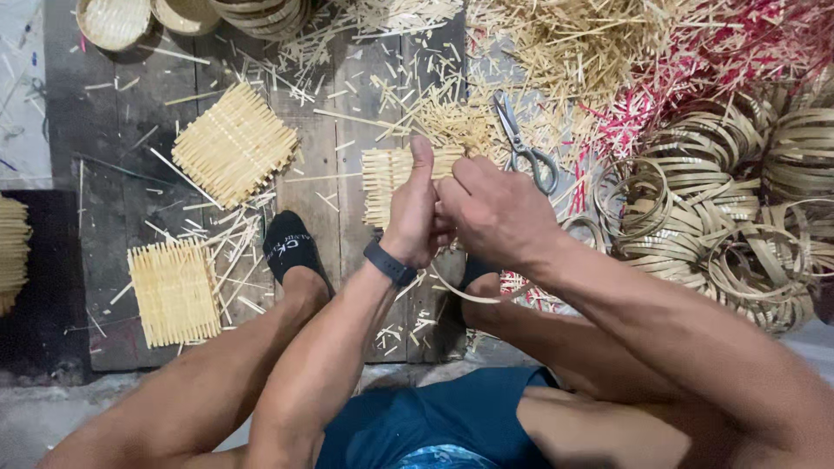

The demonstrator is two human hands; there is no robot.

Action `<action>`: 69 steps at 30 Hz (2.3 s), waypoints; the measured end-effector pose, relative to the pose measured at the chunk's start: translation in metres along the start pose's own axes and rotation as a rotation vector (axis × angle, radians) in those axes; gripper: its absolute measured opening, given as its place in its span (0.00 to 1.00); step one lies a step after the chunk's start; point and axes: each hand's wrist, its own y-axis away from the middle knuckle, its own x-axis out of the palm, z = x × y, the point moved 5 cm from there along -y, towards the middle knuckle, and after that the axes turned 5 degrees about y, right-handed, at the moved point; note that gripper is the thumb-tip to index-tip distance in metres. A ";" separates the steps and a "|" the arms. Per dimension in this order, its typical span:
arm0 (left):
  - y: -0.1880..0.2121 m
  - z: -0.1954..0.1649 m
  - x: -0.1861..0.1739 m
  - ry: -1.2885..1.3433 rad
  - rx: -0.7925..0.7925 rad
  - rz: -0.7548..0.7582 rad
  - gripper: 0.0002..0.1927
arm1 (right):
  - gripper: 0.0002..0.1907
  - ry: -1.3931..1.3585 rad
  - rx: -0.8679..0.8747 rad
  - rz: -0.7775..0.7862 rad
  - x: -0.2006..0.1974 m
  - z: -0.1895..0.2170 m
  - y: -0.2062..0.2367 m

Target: The person sits on the floor weaving bamboo strips into flat woven panels and fitting them into round bamboo basket frames. They bend and interlace strips by hand, apply glue from a small bottle, trim excess material with scissors, and press the woven panel into a wooden mold to shape the basket base.

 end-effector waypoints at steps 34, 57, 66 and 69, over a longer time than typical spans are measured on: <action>-0.094 -0.024 -0.125 0.125 0.317 -0.204 0.07 | 0.12 -1.200 1.210 -0.083 0.190 -0.096 0.093; -0.098 -0.022 -0.150 -0.937 0.549 -0.727 0.09 | 0.07 -0.480 1.033 -0.130 0.239 -0.092 0.087; -0.106 -0.028 -0.160 -0.849 0.409 -0.615 0.10 | 0.08 -0.505 1.115 -0.052 0.245 -0.099 0.086; -0.109 -0.037 -0.158 -0.888 0.377 -0.585 0.10 | 0.09 -0.489 1.101 -0.046 0.248 -0.101 0.086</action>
